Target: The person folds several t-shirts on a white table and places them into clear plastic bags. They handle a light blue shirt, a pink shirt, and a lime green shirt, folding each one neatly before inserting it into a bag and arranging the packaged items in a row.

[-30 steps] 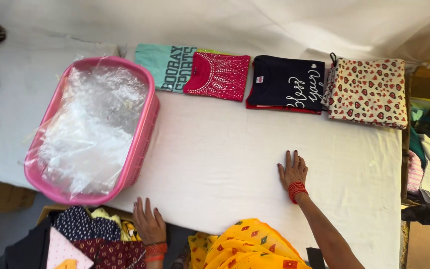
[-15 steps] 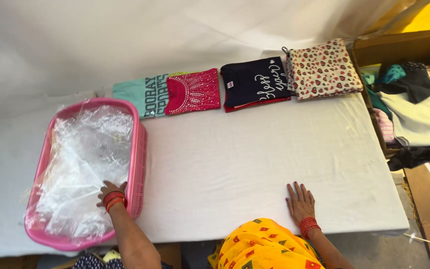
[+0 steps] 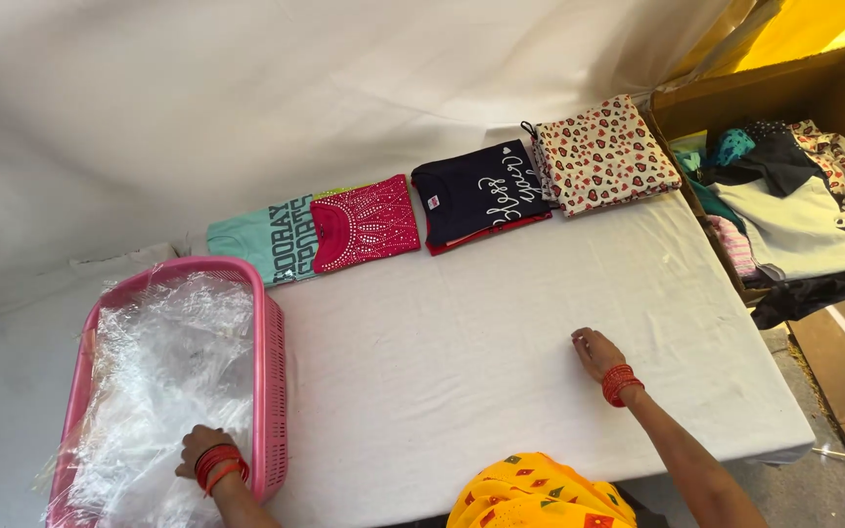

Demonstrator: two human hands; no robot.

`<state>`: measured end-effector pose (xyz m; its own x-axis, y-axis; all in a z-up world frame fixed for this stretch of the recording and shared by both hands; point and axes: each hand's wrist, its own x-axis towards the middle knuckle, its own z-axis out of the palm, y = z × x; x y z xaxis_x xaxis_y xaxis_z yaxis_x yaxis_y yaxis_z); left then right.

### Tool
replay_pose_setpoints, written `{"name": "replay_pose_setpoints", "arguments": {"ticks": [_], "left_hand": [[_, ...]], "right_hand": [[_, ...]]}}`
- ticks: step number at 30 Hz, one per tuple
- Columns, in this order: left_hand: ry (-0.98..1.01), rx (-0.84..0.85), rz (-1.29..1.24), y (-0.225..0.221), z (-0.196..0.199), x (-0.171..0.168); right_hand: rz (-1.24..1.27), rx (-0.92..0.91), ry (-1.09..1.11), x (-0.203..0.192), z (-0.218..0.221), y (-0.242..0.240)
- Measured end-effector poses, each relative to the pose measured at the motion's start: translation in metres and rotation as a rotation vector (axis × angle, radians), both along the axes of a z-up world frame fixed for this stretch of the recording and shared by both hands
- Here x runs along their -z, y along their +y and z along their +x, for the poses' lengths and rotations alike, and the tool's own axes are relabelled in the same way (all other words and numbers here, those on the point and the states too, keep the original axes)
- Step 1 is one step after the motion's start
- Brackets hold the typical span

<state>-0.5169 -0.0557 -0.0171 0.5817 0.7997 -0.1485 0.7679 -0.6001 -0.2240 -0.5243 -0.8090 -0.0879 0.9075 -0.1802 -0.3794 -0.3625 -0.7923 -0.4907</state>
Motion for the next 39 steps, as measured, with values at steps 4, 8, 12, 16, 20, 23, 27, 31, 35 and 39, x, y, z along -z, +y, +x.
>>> {"name": "replay_pose_setpoints", "arguments": {"ticks": [4, 8, 12, 16, 20, 23, 27, 31, 35, 39], "left_hand": [[-0.353, 0.089, 0.112, -0.076, -0.031, -0.076], [-0.849, 0.633, 0.005, -0.232, -0.040, -0.112], [-0.222, 1.216, -0.259, -0.364, -0.042, -0.039], [-0.065, 1.277, -0.514, -0.387, -0.055, 0.074], [0.066, 1.257, -0.474, -0.396, -0.054, 0.101], [0.163, 1.153, -0.499, -0.405, -0.043, 0.097], [0.201, 1.153, -0.555, -0.401, -0.045, 0.115], [0.335, 1.186, -0.512, -0.393, -0.028, 0.080], [0.330, 1.079, -0.556, -0.390, -0.014, 0.068], [0.268, 0.756, -0.746, -0.391, -0.005, 0.073]], "right_hand": [[0.060, -0.046, -0.107, 0.023, 0.083, -0.025], [0.182, -0.016, -0.127, 0.061, 0.173, -0.038], [0.544, 0.245, -0.139, 0.080, 0.252, -0.031], [0.745, 0.443, -0.132, 0.106, 0.309, -0.021], [0.939, 0.610, -0.144, 0.139, 0.339, -0.021], [1.023, 0.738, -0.085, 0.137, 0.356, -0.017], [1.076, 0.904, -0.092, 0.115, 0.362, -0.004], [0.998, 0.947, -0.062, 0.096, 0.355, 0.005], [0.622, 0.876, -0.478, 0.142, 0.348, 0.035], [0.415, 0.208, -0.905, 0.063, 0.318, 0.124]]}}
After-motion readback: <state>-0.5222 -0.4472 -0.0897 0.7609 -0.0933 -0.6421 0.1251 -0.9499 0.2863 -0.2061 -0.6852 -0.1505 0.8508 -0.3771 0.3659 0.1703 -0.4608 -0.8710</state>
